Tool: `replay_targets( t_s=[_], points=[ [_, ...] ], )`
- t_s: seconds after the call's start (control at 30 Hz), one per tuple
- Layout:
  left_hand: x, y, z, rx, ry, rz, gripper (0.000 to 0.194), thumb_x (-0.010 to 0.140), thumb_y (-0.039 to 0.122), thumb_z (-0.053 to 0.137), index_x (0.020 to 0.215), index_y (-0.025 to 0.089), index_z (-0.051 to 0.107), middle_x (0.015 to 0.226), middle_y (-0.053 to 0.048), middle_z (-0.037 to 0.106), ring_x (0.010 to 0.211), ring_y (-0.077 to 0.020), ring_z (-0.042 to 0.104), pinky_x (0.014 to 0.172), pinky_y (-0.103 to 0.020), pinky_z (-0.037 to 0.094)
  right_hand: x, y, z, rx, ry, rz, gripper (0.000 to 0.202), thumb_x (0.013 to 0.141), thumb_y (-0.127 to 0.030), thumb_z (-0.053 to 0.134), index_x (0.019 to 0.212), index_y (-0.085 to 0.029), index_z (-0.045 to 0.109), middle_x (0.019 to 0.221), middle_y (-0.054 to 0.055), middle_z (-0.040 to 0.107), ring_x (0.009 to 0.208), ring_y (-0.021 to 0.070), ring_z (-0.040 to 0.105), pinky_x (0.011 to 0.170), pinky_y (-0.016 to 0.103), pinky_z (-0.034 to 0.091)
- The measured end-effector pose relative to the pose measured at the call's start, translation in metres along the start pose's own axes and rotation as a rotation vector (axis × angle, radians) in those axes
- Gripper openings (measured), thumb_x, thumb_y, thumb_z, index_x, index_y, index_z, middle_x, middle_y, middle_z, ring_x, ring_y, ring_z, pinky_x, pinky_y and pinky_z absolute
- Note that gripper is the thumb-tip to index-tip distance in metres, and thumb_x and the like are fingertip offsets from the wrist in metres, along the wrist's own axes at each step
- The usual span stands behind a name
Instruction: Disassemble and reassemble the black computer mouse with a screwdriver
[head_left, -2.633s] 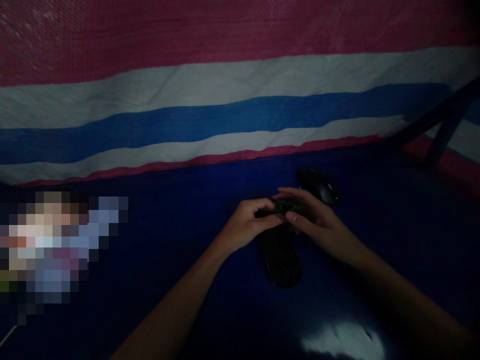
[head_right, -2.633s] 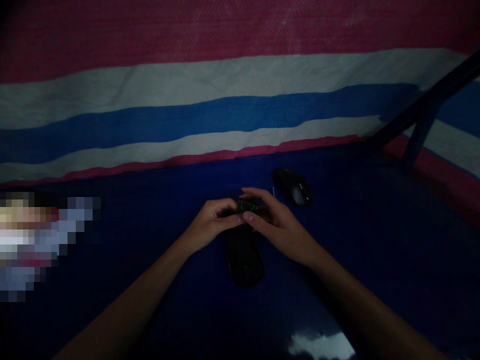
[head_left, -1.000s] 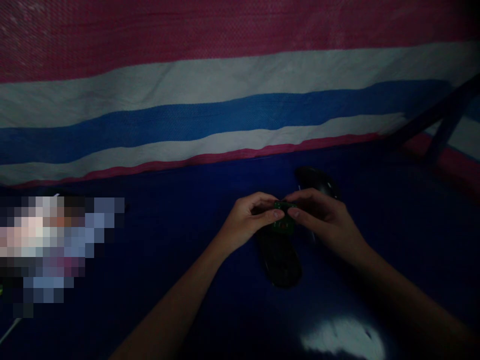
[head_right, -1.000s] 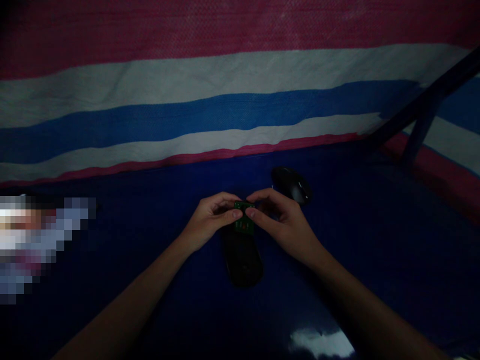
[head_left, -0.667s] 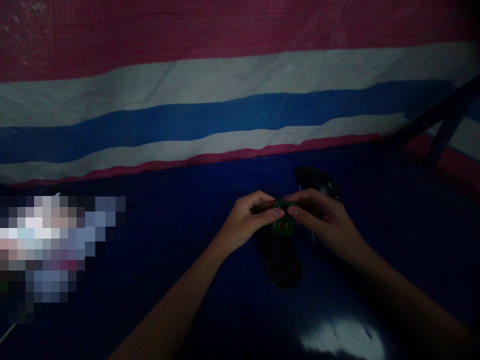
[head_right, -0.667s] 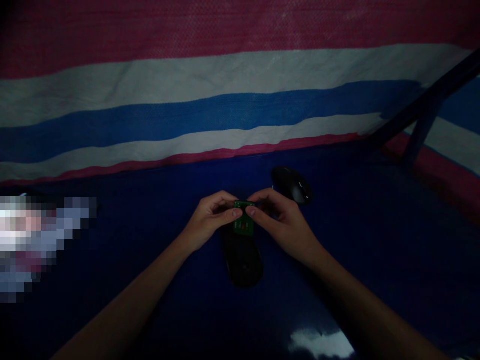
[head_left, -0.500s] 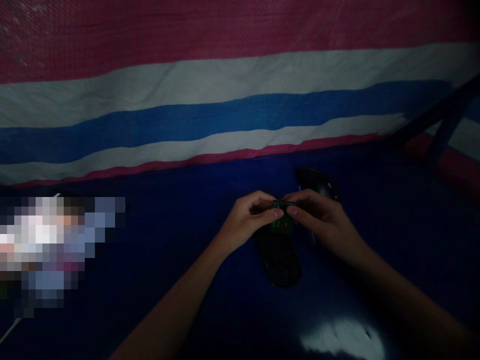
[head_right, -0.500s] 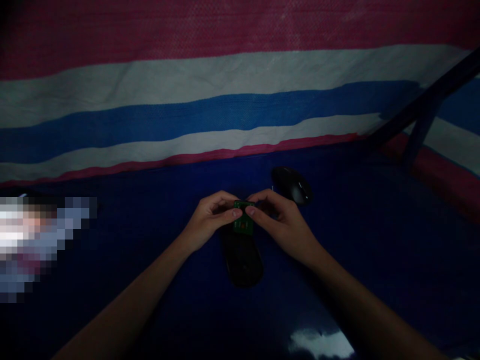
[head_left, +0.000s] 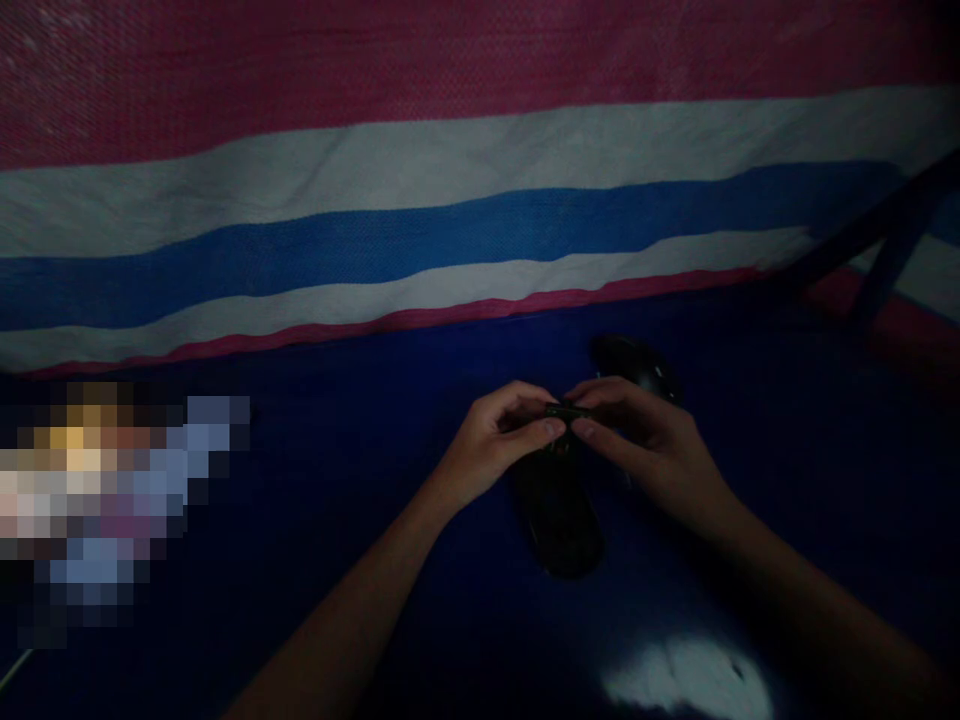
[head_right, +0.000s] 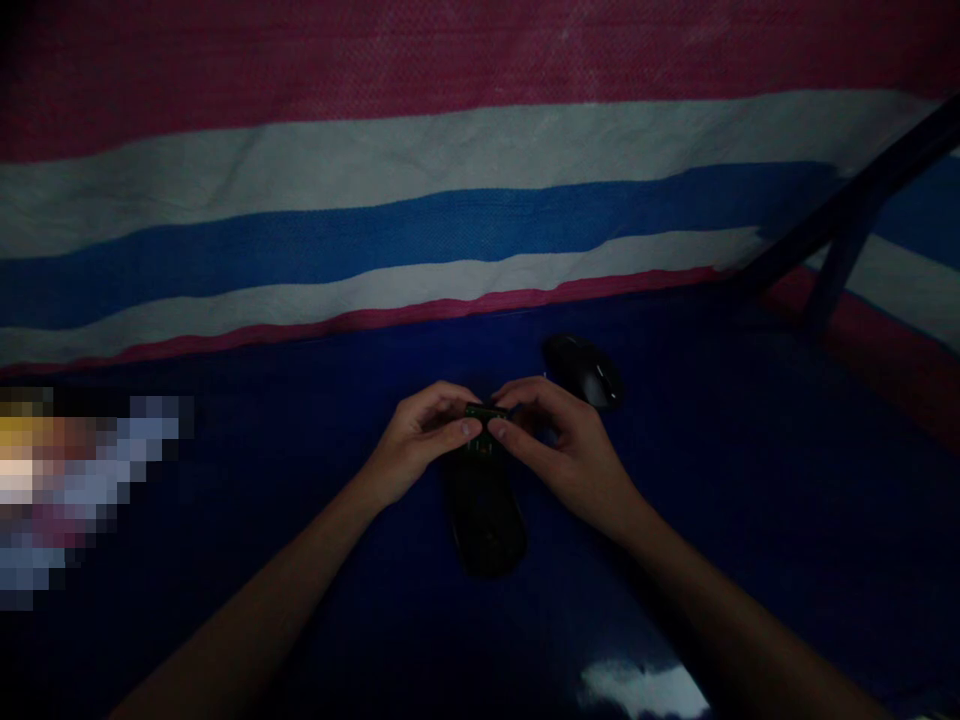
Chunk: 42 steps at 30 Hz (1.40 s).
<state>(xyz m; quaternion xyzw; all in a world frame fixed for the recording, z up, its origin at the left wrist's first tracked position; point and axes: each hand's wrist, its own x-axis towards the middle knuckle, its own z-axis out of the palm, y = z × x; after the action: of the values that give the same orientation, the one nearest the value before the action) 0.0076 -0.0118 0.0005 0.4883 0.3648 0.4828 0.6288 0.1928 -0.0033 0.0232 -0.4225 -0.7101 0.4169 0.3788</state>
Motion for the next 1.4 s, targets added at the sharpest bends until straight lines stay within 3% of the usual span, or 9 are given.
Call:
replay_targets(
  t_s=[0.33,0.67,0.87,1.07,1.23,1.4],
  points=[
    [0.002,0.000,0.001,-0.085,0.030,-0.066,0.020,0.070,0.028,0.075,0.085,0.016,0.068,0.072,0.001,0.068,0.064,-0.0098,0.061,0.064,-0.023,0.046,0.000,0.000,-0.001,-0.018,0.003,-0.005,0.010,0.084,-0.033,0.065,0.085,-0.023,0.063,0.095,0.002,0.066,0.084,0.0148,0.063,0.068,0.026,0.049],
    [0.002,0.000,-0.001,-0.095,0.051,-0.115,0.019,0.071,0.032,0.076,0.081,0.017,0.071,0.071,0.000,0.070,0.063,-0.0096,0.062,0.061,-0.021,0.047,0.001,-0.003,0.001,-0.084,-0.027,-0.035,0.013,0.083,-0.032,0.064,0.078,-0.020,0.062,0.088,0.004,0.065,0.076,0.0153,0.061,0.063,0.026,0.048],
    [0.002,-0.002,-0.001,-0.093,0.030,-0.138,0.018,0.069,0.031,0.077,0.081,0.017,0.073,0.073,-0.001,0.071,0.064,-0.0103,0.062,0.061,-0.022,0.046,-0.001,-0.005,0.003,-0.196,-0.068,-0.011,0.024,0.084,-0.035,0.061,0.068,-0.019,0.053,0.061,-0.003,0.051,0.055,0.0098,0.047,0.050,0.022,0.038],
    [0.002,-0.003,-0.002,-0.073,0.025,-0.135,0.018,0.069,0.029,0.077,0.083,0.018,0.075,0.071,-0.001,0.070,0.061,-0.0094,0.060,0.058,-0.021,0.044,-0.001,-0.004,0.006,-0.189,-0.182,0.078,0.034,0.085,-0.040,0.056,0.059,-0.018,0.049,0.052,-0.005,0.042,0.048,0.0080,0.038,0.045,0.022,0.030],
    [0.003,-0.005,-0.002,-0.034,0.021,-0.071,0.028,0.071,0.035,0.075,0.094,0.019,0.070,0.064,0.003,0.061,0.056,-0.0074,0.054,0.052,-0.019,0.041,-0.004,-0.005,0.008,-0.136,-0.052,0.105,0.033,0.085,-0.039,0.057,0.060,-0.018,0.049,0.053,-0.005,0.043,0.048,0.0075,0.038,0.045,0.021,0.030],
    [0.002,-0.004,-0.001,-0.024,-0.022,-0.121,0.035,0.072,0.036,0.075,0.100,0.019,0.062,0.070,0.002,0.063,0.054,-0.0076,0.056,0.049,-0.019,0.042,-0.005,-0.007,0.012,-0.179,0.058,0.102,0.030,0.086,-0.037,0.057,0.062,-0.018,0.052,0.054,-0.004,0.047,0.050,0.0081,0.042,0.046,0.020,0.034]
  ],
)
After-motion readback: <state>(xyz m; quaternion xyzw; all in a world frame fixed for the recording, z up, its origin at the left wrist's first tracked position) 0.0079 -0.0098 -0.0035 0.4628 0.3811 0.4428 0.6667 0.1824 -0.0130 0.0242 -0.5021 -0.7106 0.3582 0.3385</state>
